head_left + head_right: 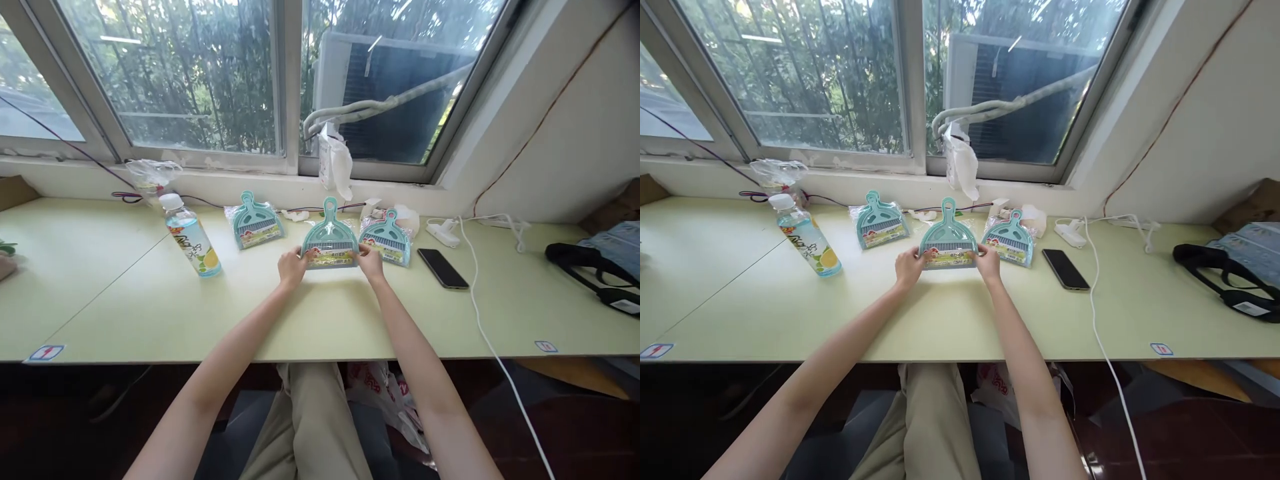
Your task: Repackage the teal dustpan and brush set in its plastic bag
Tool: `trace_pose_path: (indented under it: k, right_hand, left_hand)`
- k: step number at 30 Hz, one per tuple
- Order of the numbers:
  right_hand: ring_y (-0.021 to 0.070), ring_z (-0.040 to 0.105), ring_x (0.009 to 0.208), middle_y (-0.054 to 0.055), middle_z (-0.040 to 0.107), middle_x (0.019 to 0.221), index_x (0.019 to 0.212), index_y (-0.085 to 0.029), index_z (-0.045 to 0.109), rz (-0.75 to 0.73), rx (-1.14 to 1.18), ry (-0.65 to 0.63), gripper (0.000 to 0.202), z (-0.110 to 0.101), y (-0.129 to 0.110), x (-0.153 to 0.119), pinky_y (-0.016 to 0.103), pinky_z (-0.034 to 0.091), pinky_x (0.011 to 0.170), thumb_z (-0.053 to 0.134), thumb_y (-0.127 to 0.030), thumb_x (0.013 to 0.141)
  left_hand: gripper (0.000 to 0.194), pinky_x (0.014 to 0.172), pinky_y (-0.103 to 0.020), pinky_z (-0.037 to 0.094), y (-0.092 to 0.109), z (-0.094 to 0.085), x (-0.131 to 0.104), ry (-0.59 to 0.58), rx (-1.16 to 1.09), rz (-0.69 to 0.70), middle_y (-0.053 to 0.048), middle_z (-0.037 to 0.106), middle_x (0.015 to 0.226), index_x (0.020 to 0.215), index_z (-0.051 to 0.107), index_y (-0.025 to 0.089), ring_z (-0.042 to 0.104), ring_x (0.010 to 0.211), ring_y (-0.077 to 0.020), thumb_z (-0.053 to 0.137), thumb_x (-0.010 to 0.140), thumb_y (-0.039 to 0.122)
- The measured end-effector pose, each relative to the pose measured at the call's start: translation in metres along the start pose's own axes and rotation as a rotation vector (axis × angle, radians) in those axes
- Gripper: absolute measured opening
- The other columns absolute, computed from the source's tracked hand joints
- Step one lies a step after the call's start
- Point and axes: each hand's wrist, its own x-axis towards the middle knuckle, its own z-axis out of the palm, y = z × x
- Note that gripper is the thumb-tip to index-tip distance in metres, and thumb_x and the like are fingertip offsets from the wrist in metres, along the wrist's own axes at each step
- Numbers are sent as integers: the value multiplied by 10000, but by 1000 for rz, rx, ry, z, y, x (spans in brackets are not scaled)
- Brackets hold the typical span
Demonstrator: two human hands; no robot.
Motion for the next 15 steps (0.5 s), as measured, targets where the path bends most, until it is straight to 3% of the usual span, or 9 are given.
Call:
trace_pose_path:
  k: [3, 6, 10, 12, 15]
  right_hand:
    - [140, 511, 570, 54, 708, 791, 973, -136, 733, -103, -111, 14, 469, -17, 3, -2, 285, 413, 625, 616, -492, 690]
    - [153, 510, 596, 69, 700, 803, 982, -125, 727, -119, -201, 79, 491, -46, 23, -4, 294, 412, 642, 588, -512, 715]
    - [203, 552, 636, 88, 686, 768, 1007, -130, 717, 19, -367, 252, 492, -89, 60, -3, 306, 394, 632, 571, -514, 737]
    - [227, 572, 680, 105, 686, 811, 1046, -145, 704, 108, -478, 356, 461, -103, 73, 2, 300, 375, 615, 563, -478, 760]
    - [247, 575, 770, 127, 671, 927, 1080, -163, 682, 121, -609, 466, 401, -110, 86, 13, 298, 356, 615, 535, -411, 802]
  left_hand:
    - [369, 624, -271, 342, 4, 15, 3, -16, -10, 53, -59, 692, 775, 786, 650, 225, 612, 746, -206, 484, 857, 546]
    - [367, 633, -278, 361, 21, 42, 5, -101, -23, 151, -68, 682, 774, 762, 642, 212, 606, 745, -208, 497, 858, 535]
    - [333, 696, -298, 409, 70, 90, 8, -167, -16, 258, -81, 671, 861, 829, 644, 196, 597, 842, -218, 508, 870, 497]
    - [302, 792, -329, 422, 97, 111, 12, -131, 21, 320, -105, 651, 972, 915, 643, 174, 564, 969, -235, 505, 886, 441]
    - [348, 927, -412, 380, 123, 133, 19, -28, 60, 372, -149, 579, 1194, 1110, 600, 160, 496, 1119, -282, 510, 887, 412]
